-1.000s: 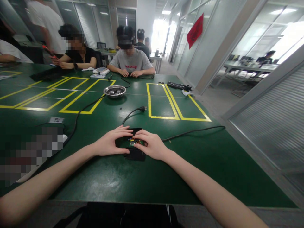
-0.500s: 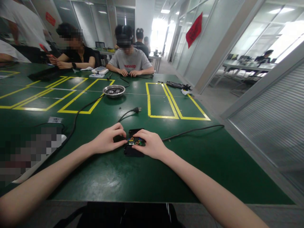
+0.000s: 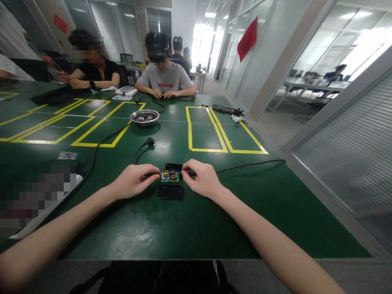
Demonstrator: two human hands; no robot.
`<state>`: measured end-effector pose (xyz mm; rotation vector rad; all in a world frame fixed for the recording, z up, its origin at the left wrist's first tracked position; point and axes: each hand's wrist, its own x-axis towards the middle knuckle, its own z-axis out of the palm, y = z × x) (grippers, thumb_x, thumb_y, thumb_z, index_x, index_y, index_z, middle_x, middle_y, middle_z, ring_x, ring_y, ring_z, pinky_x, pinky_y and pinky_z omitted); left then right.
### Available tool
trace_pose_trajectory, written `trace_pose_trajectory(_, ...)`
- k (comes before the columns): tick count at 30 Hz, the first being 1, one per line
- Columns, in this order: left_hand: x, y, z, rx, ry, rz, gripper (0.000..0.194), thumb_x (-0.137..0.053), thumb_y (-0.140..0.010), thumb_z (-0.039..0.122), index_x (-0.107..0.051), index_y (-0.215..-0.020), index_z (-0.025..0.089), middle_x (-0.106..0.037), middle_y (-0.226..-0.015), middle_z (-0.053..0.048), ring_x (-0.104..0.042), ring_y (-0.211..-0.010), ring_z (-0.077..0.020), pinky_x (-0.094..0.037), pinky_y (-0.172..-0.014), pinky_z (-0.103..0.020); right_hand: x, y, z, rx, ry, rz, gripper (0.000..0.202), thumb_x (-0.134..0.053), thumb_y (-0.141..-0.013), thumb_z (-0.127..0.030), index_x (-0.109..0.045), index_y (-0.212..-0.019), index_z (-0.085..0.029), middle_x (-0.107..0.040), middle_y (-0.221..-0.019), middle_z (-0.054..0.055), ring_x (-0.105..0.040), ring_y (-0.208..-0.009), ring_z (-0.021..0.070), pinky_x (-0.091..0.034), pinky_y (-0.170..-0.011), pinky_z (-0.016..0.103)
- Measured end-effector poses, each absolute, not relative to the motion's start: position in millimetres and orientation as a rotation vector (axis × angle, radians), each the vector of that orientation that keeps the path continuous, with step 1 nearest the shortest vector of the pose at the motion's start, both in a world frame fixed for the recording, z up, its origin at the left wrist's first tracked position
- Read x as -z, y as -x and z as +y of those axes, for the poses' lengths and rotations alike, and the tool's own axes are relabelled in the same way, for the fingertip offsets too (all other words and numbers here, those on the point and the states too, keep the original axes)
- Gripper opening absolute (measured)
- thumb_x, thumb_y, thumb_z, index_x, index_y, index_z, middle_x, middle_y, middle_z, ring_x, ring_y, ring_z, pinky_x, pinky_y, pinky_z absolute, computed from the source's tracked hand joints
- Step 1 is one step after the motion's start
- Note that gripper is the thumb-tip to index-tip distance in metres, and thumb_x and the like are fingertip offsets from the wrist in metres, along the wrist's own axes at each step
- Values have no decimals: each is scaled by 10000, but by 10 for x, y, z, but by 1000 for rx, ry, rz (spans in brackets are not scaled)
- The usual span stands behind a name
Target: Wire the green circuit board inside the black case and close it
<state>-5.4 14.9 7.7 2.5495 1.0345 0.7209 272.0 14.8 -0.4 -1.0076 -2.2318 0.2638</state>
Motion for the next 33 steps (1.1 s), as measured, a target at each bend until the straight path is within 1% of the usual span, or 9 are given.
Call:
trace_pose_trajectory(1, -95, 59, 131, -721, -2547, 1016, 259, -504, -1032, 356, -705, -1051, 194, -758, -907, -45, -680, -726, -162, -510, -691, -259, -15, -2748, 150, -284, 975, -2261, 158, -565, -955, -246, -699, -884, -200, -714, -788, 37, -658, -690, 168, -502, -649, 275)
trace_pose_trajectory(3, -118, 69, 100, -660, -2533, 916, 238, -518, -1018, 327, -709, -1055, 189, -767, -912, -49, -689, -727, -160, -509, -685, -253, -40, -2784, 138, -369, 886, -2337, 179, -567, -947, -247, -665, -805, -201, -692, -722, 19, -618, -621, 146, -473, -609, 260)
trace_pose_trajectory(7, -98, 86, 77, -589, -2480, 804, 201, -546, -994, 292, -709, -995, 175, -733, -797, -30, -636, -622, -136, -470, -620, -240, -57, -2786, 87, -560, 760, -2407, 241, -561, -977, -285, -646, -767, -202, -662, -675, 8, -571, -558, 122, -439, -548, 236)
trace_pose_trajectory(10, -60, 83, 79, -600, -2472, 816, 181, -564, -983, 281, -708, -970, 173, -716, -758, -19, -619, -596, -129, -447, -599, -235, -64, -2777, 73, -613, 731, -2419, 257, -571, -984, -296, -656, -762, -197, -660, -658, 10, -567, -544, 122, -434, -537, 234)
trace_pose_trajectory(17, -55, 29, 54, -601, -2471, 828, 176, -566, -973, 272, -716, -965, 181, -729, -769, -17, -623, -598, -127, -440, -601, -229, -72, -2817, 109, -568, 745, -2429, 231, -581, -972, -284, -677, -782, -195, -677, -670, 14, -573, -535, 125, -432, -528, 237)
trace_pose_trajectory(21, -62, 16, 43, -584, -2422, 801, 165, -584, -953, 275, -714, -931, 176, -691, -708, 1, -589, -568, -114, -419, -579, -219, -51, -2810, 96, -528, 699, -2433, 228, -567, -976, -263, -662, -780, -198, -669, -670, 12, -553, -521, 120, -429, -529, 242)
trace_pose_trajectory(24, -69, 13, 33, -570, -2398, 792, 164, -637, -924, 326, -701, -901, 177, -643, -653, 21, -563, -545, -108, -402, -559, -211, -32, -2795, 87, -510, 657, -2444, 225, -559, -980, -251, -653, -782, -198, -675, -687, 16, -563, -541, 123, -436, -548, 243)
trace_pose_trajectory(29, -73, 0, 11, -498, -2472, 852, 223, -763, -828, 386, -680, -901, 192, -615, -644, 56, -571, -536, -99, -374, -541, -200, -21, -2787, 95, -497, 656, -2486, 223, -564, -972, -243, -647, -774, -184, -655, -667, 11, -549, -549, 118, -417, -560, 236)
trace_pose_trajectory(33, -62, 5, 15, -473, -2523, 895, 226, -771, -834, 392, -674, -913, 204, -624, -650, 64, -597, -553, -103, -375, -548, -203, -21, -2785, 100, -537, 701, -2526, 192, -584, -952, -222, -655, -778, -182, -638, -635, -6, -528, -517, 108, -399, -539, 224)
